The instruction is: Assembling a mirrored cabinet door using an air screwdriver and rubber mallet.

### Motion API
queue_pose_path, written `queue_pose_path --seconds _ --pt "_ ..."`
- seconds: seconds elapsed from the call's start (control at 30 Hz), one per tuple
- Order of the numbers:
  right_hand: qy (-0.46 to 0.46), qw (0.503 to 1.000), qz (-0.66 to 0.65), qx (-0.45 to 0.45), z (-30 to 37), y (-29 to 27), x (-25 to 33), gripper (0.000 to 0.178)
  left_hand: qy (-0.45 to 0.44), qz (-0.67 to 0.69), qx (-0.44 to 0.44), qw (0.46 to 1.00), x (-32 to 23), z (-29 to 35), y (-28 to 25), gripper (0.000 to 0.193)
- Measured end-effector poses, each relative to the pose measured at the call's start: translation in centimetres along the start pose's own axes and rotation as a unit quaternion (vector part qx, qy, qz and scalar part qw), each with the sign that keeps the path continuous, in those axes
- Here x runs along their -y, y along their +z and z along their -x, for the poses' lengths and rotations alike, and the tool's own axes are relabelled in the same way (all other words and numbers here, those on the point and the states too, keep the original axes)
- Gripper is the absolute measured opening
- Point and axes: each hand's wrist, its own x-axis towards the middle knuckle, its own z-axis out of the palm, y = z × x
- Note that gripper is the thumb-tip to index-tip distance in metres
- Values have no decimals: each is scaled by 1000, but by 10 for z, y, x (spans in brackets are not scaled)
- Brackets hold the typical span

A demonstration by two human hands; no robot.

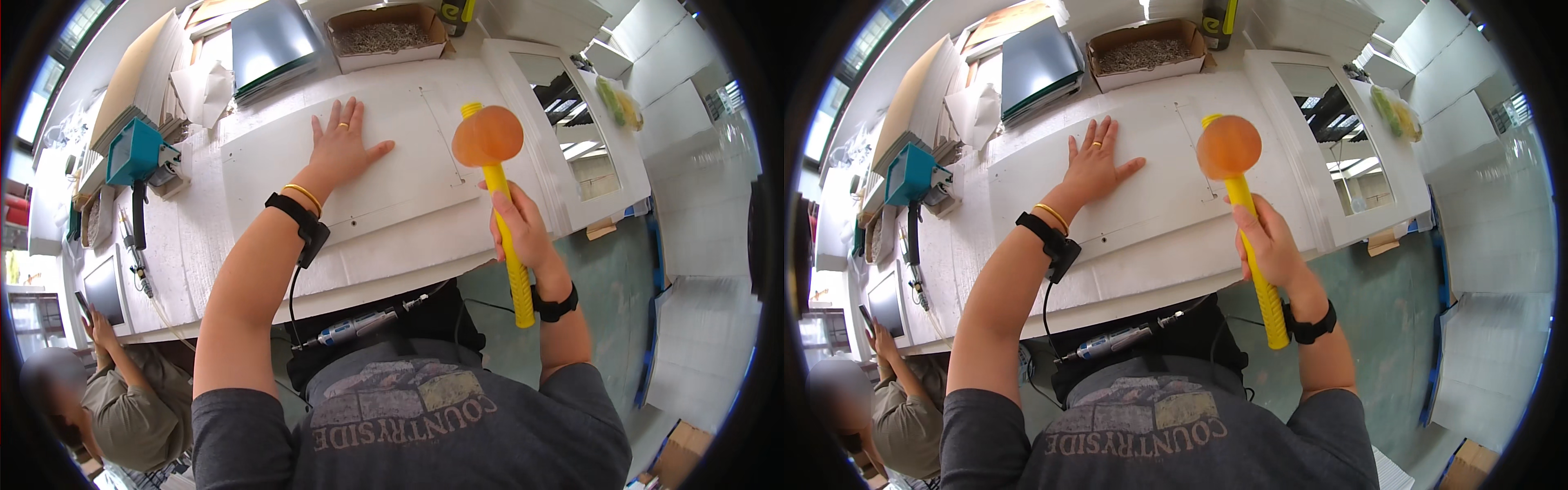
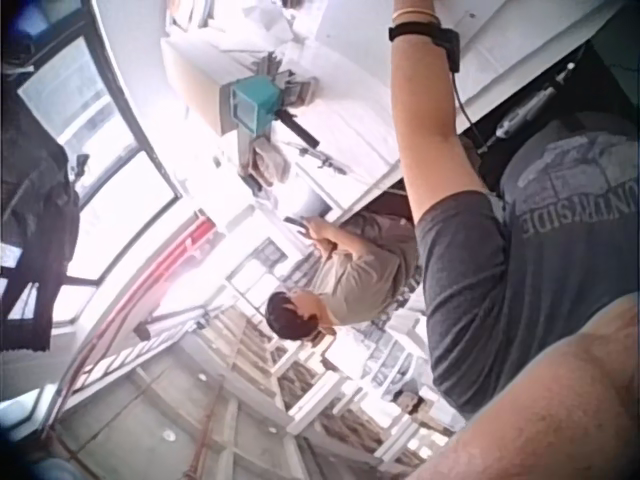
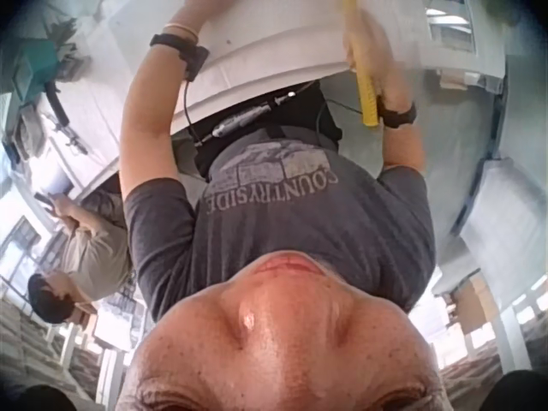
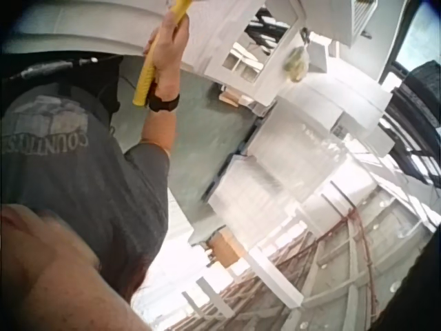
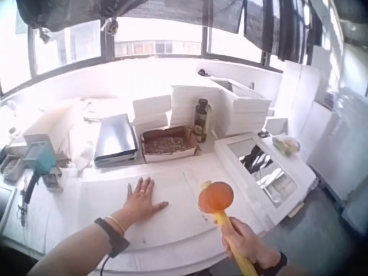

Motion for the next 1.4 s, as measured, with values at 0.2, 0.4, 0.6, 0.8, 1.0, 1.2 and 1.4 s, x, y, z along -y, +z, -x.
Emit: queue_pose_path --seconds 0.2,0.4,0.6,0.8,1.0,1.2,1.4 --pt "59 997 43 0 6 3 -23 39 1 1 0 1000 -4 -3 0 91" --pt "32 999 -23 -30 13 7 -6 41 -1 1 6 1000 0 -2 1 91" --pt "-38 992 -123 -9 13 39 -8 33 18 -55 -17 998 -7 16 0 65" --pt "-277 953 -76 -96 1 84 -18 18 92 388 86 913 -63 147 -58 38" --pt "-296 946 -130 24 -1 156 -4 21 -81 492 5 867 -40 230 -64 36" --pt "-328 901 201 200 9 177 -2 28 -316 512 -138 787 38 310 -47 25" --pt "-251 887 242 304 28 170 -38 23 -407 148 -200 879 133 361 -36 39"
